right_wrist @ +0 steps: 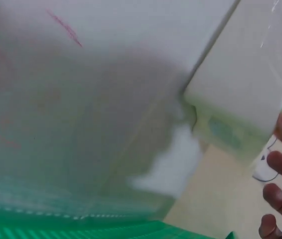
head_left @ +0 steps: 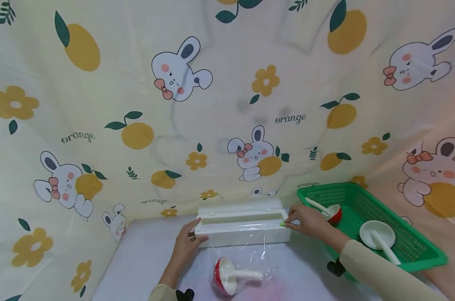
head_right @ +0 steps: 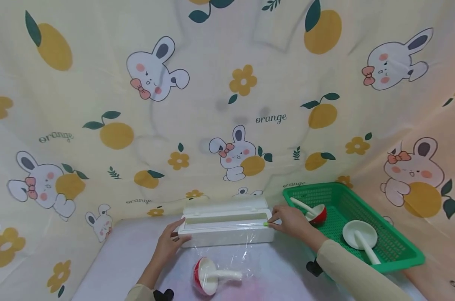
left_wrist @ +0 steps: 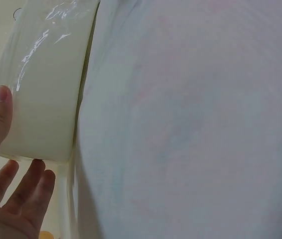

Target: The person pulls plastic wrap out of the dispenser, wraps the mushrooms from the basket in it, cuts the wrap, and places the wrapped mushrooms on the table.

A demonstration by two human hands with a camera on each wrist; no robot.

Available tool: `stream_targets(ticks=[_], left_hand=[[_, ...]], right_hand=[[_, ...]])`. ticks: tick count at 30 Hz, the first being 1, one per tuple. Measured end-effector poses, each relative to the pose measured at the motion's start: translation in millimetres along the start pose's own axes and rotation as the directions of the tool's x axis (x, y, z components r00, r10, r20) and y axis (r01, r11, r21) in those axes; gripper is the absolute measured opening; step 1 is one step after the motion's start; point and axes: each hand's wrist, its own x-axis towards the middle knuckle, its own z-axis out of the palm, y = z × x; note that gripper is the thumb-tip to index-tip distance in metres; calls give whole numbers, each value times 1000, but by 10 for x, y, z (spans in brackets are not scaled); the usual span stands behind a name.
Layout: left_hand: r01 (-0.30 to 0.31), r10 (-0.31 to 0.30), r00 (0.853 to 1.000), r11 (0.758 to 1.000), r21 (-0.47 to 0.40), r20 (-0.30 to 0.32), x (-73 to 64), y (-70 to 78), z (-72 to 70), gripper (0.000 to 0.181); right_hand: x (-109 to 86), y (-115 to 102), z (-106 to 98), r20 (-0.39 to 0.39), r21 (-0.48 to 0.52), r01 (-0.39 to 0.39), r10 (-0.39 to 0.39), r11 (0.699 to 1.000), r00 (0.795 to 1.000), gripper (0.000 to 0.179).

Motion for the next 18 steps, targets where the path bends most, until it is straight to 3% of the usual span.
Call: stream_targets(ticks=[5,10,15,18], left_hand=[[20,-20,1000,1000,19,18,21,1,3,73],[34,-35,999,999,17,28,22,11,-1,74],[53,-53,995,999,-7,84,10,20,-70,77],[35,-30,990,999,-33,136,-1,24,-120,79]], right_hand=[[-31,-19,-25,-51,-93,24,-29,995,998,15],[-94,-24,-67,-53,-112,-25,19,993,998,15],[-67,-47,-62,13,-16,-130,131,991,991,13],[-51,-73,-61,65,42,-200,198,979,978,12]])
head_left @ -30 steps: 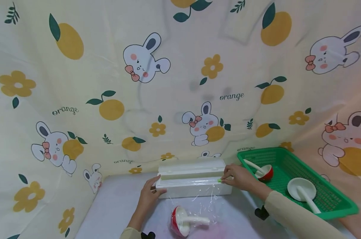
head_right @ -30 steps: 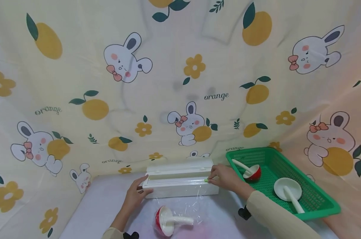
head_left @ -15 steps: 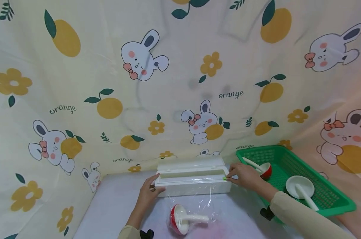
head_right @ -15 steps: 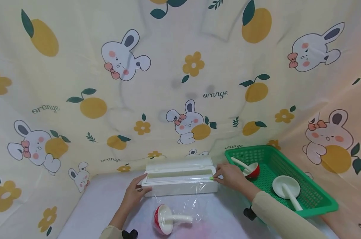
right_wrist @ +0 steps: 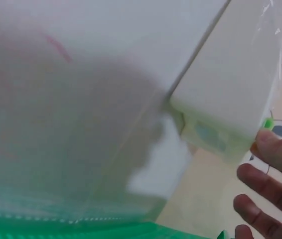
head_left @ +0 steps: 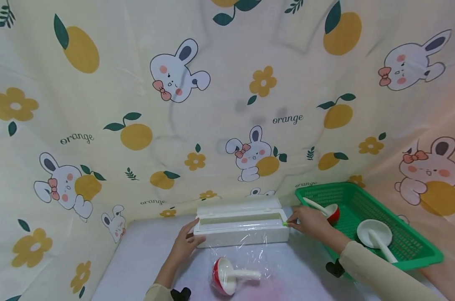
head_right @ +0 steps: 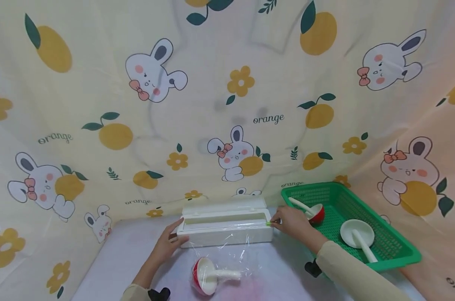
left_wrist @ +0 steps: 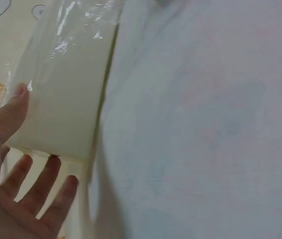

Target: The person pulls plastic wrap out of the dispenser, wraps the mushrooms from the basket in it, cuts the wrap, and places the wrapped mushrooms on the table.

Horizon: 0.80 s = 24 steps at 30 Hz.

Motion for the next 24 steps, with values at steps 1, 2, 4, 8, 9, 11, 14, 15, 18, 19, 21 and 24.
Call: stream_targets(ticks=[1,2,4,8,9,11,14,15,18,19,21,24], left_hand=[[0,0,1000,1000,-6,16,-3,5,-9,80],[2,-1,1000,1000,-11,31,-3,9,-17,81],[15,-14,998,1000,-25,60,-8,30,-38,85],[61,-56,993,997,-37,106,-23,75,-90,91],[67,-62,991,997,-42,118,-28,87,-104,92],[70,-62,987,996,-47,145,-33,107,-135,93],[94,-78,979,993,-75,188,-38,126,-174,93],[104,-84,976,990,-92,200,-37,132,-186,92],[124,-94,971,984,-128,219,-30,145,-205,90],[128,-94,970,982,-142,223,-29,153,-207,89],[132,-92,969,978,-164,228,-25,166,-207,86],[148,-98,967,968,-204,234,-22,182,-196,82]], right_hand=[[-3,-9,-5,15,18,-17,17,1000,1000,12],[-6,-14,-4,26,35,-31,30,999,999,12],[-12,-28,-5,45,65,-58,55,996,997,12],[-28,-48,9,39,80,-80,77,994,996,10],[-32,-52,14,34,78,-84,81,993,996,10],[-40,-61,33,27,72,-90,88,993,996,10],[-52,-80,58,37,82,-114,111,990,993,12],[-57,-90,60,40,87,-120,117,989,992,13],[-65,-114,60,53,108,-141,136,984,989,14],[-68,-119,57,55,110,-146,141,983,988,15],[-72,-126,52,59,113,-151,145,982,988,16],[-71,-117,66,62,109,-150,144,983,988,17]])
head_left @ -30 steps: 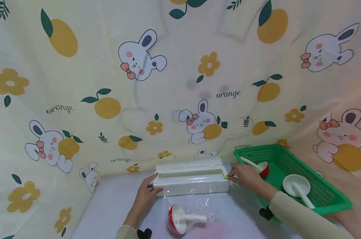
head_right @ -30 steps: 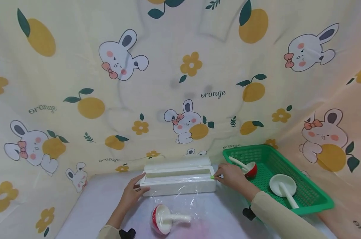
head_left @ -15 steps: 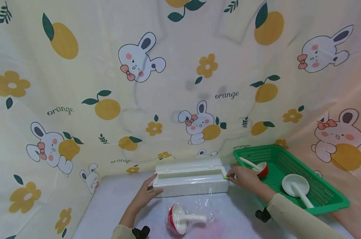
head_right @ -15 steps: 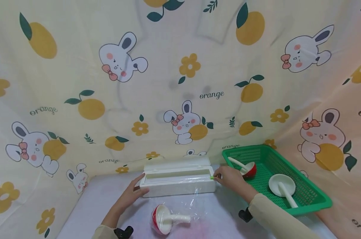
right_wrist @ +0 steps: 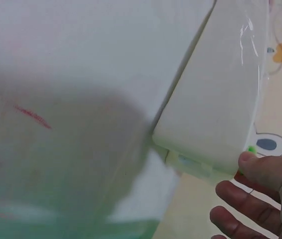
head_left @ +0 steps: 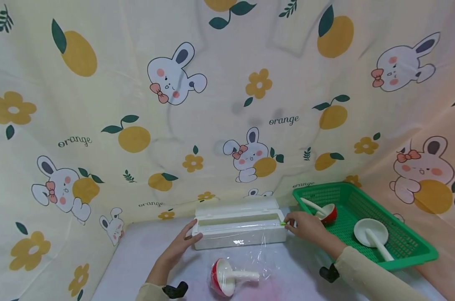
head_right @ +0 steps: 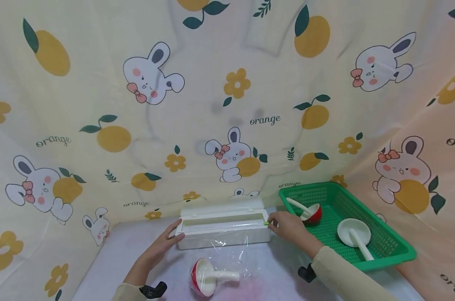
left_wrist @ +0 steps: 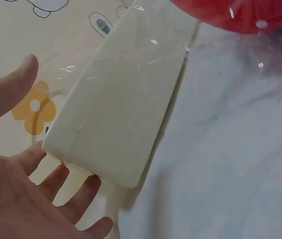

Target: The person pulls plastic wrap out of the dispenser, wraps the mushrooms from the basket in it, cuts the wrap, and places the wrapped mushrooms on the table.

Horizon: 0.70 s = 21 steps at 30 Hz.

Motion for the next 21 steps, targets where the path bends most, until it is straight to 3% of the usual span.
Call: stream_targets(ticks=[10,13,15,18,21], left_hand=[[47,-42,998,989,-141,39,34,50,13,84],[41,-42,999,993,-107,-8,19,52,44,80],[39,-41,996,999,-34,-85,3,47,82,75],[-4,25,969,996,87,-244,-42,39,150,64],[-84,155,918,975,204,-364,-123,29,206,44]], right_hand=[[-89,-102,-8,-63,-42,57,-59,998,996,28],[-141,-161,10,-138,-95,58,-71,994,988,40],[-183,-230,21,-198,-117,62,-84,991,977,47],[-255,-385,39,-263,-97,122,-144,988,954,45],[-356,-559,86,-285,-61,250,-257,966,924,38]])
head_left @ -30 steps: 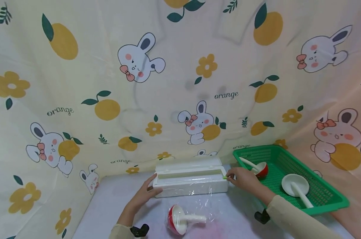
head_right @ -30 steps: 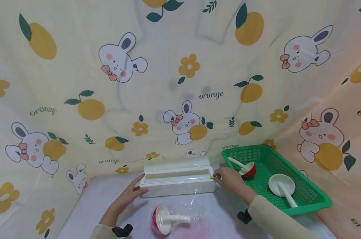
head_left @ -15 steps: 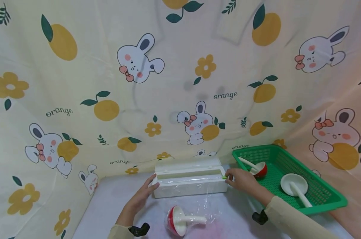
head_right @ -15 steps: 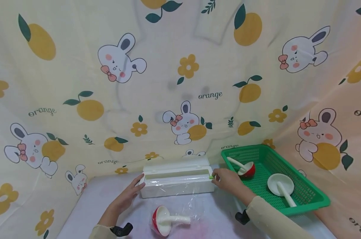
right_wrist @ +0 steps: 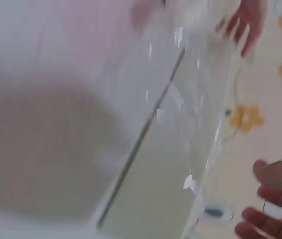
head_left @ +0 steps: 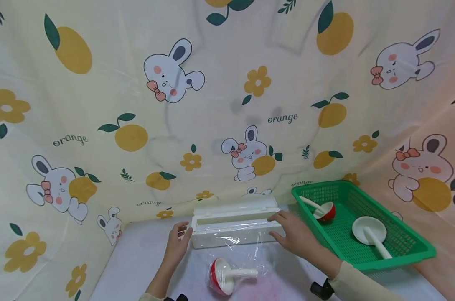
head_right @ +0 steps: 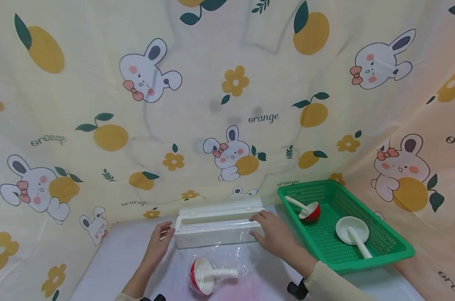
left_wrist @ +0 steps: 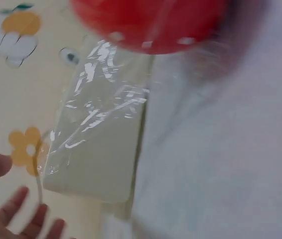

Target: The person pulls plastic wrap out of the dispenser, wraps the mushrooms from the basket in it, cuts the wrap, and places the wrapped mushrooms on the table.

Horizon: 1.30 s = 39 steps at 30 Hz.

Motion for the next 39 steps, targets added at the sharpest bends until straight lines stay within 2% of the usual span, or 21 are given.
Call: stream_targets(ticks=[2,3,5,7,9,12,13,15,16,18,21,23,24,25,27,28,30,33,35,36,39], left_hand=[[-103,105,994,993,52,-27,-79,7,-18,30],[-145,146,989,987,70,-13,-121,12,-33,25],[-227,224,973,970,85,49,-208,16,-68,19],[-321,309,942,943,86,131,-292,6,-99,17],[-419,395,894,904,82,209,-367,-19,-126,17],[-547,499,809,833,88,310,-472,-83,-165,19],[-574,517,787,813,93,338,-504,-105,-181,19],[-605,529,752,791,94,392,-569,-146,-216,17],[-614,531,739,784,91,415,-595,-166,-231,17],[-645,560,698,762,52,446,-636,-192,-255,17],[-710,643,608,702,-43,465,-667,-208,-256,24],[-752,701,541,651,-107,464,-672,-207,-239,32],[-770,724,512,625,-126,462,-674,-205,-227,36],[-785,740,489,604,-137,461,-675,-203,-217,39],[-795,745,473,591,-138,470,-679,-194,-202,43],[-799,743,469,587,-128,477,-682,-190,-198,43],[-771,697,509,630,-92,505,-693,-185,-195,42],[-710,608,581,704,-29,541,-711,-180,-198,42],[-680,564,616,733,10,549,-716,-182,-194,45],[-683,564,620,730,22,546,-716,-184,-189,46],[-709,587,612,705,38,531,-715,-186,-161,51]], right_hand=[[-61,-123,25,-10,48,105,-104,993,994,35],[-97,-171,44,-15,70,156,-155,985,988,35],[-174,-246,91,-28,107,255,-253,961,967,35],[-244,-294,151,-48,138,341,-337,930,940,37],[-306,-326,216,-70,161,402,-396,901,916,40],[-383,-359,323,-97,178,475,-465,862,880,45],[-405,-370,357,-96,185,488,-478,853,873,47],[-445,-392,420,-83,201,505,-499,839,863,48],[-461,-404,444,-68,215,505,-503,836,862,47],[-488,-430,479,-25,257,482,-493,837,870,45],[-512,-450,517,56,312,414,-451,855,891,41],[-517,-456,534,106,334,369,-423,867,900,38],[-518,-457,544,126,334,355,-414,873,902,37],[-517,-457,556,144,336,338,-403,879,904,37],[-511,-462,574,169,336,316,-387,887,907,36],[-508,-465,581,177,333,308,-380,891,908,36],[-499,-471,599,190,320,299,-370,899,909,35],[-481,-481,617,214,309,281,-354,908,910,31],[-462,-486,621,243,310,253,-333,917,911,27],[-452,-489,623,256,307,238,-321,921,912,27],[-422,-498,630,306,294,179,-269,939,913,25]])
